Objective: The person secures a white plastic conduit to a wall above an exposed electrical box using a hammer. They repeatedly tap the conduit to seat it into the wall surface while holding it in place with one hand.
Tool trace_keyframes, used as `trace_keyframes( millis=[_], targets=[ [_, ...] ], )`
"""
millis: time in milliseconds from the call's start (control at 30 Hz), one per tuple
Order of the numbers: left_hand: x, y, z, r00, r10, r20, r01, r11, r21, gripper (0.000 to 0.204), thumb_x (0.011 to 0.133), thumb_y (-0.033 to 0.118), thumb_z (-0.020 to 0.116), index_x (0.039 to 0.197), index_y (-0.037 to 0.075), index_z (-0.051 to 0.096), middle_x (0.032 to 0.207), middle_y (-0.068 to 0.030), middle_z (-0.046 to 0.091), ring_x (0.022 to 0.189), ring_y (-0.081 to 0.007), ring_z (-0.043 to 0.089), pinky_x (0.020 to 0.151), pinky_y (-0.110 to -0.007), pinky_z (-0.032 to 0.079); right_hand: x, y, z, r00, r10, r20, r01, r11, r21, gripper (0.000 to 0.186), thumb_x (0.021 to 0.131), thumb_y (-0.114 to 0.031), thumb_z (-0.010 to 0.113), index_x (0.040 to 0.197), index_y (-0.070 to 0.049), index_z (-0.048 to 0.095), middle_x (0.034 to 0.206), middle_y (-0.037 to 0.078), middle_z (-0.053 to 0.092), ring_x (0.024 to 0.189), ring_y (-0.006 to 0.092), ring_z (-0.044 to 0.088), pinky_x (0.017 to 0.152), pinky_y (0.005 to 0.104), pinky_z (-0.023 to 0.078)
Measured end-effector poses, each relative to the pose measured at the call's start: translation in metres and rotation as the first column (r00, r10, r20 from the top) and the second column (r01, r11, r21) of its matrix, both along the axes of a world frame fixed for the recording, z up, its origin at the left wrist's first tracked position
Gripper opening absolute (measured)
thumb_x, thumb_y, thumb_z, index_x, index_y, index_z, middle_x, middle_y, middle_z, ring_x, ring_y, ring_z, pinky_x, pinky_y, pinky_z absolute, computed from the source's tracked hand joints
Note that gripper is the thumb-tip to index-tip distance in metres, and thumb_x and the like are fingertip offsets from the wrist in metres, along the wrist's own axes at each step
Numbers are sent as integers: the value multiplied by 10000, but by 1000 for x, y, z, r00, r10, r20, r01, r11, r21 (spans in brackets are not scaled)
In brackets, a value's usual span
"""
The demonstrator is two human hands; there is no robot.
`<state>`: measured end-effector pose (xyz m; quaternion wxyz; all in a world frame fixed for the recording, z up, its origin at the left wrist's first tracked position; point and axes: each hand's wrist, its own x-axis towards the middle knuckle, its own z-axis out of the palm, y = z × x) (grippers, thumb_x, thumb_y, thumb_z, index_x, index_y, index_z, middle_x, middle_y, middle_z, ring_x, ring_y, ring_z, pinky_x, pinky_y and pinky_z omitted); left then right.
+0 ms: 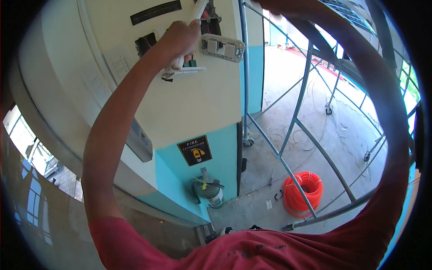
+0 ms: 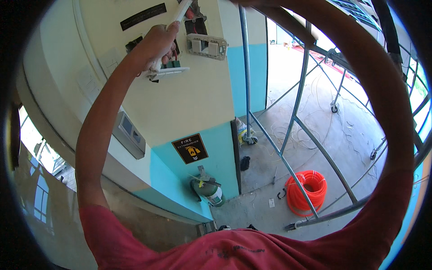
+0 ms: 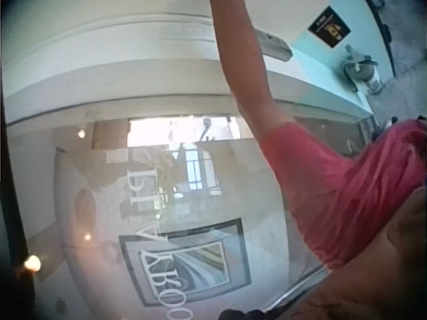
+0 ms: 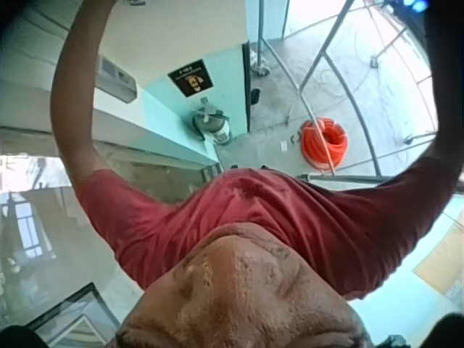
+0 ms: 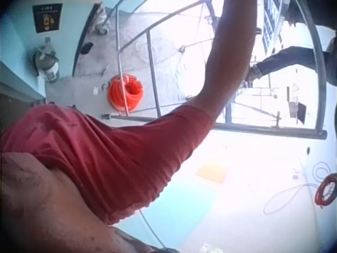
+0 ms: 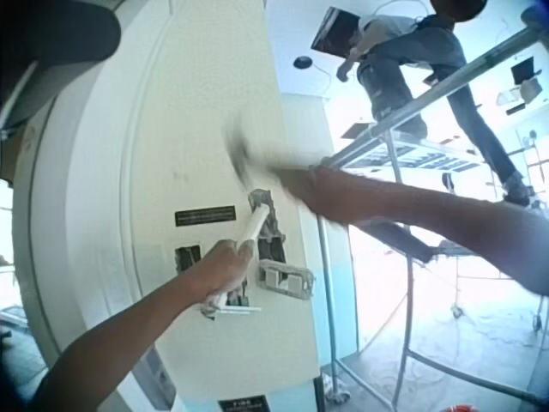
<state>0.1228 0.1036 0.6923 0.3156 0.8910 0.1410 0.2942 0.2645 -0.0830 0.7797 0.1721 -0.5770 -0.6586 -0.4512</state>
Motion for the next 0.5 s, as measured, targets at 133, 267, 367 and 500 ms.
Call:
trace_keyframes(
  millis=[133,267,367,500],
  targets=[
    [-18,-2,17,999,31,-42,-30,999,32,449,985,418,415,827,3,482,628,-24,457,412,-70,401,371,-222,375,-73,-33,-5,848,-291,-444,143,931,-336,530,952,-250,433,1455,-120,329,833,142,609,634,185,601,622,322,542],
    [-30,0,40,990,74,-118,-76,997,-15,433,973,441,441,856,27,490,638,19,436,433,-26,381,370,-190,365,-94,-66,-23,869,-113,-481,1,974,-227,527,951,-239,441,1454,-125,333,837,134,613,618,173,600,581,304,537],
    [-41,-4,52,948,-118,-296,39,965,-259,427,956,481,469,923,56,488,650,66,399,471,7,337,363,-159,312,-52,-70,-25,969,0,-247,-11,999,-45,530,952,-233,452,1456,-129,328,830,111,614,615,156,591,568,296,532],
    [-65,-9,46,983,111,-145,-88,984,158,500,927,529,488,967,30,496,643,59,369,467,-12,330,357,-179,292,-84,-104,-54,833,-69,-549,47,997,-55,535,952,-231,469,1456,-124,327,814,84,610,616,146,571,594,300,516]
  ],
)
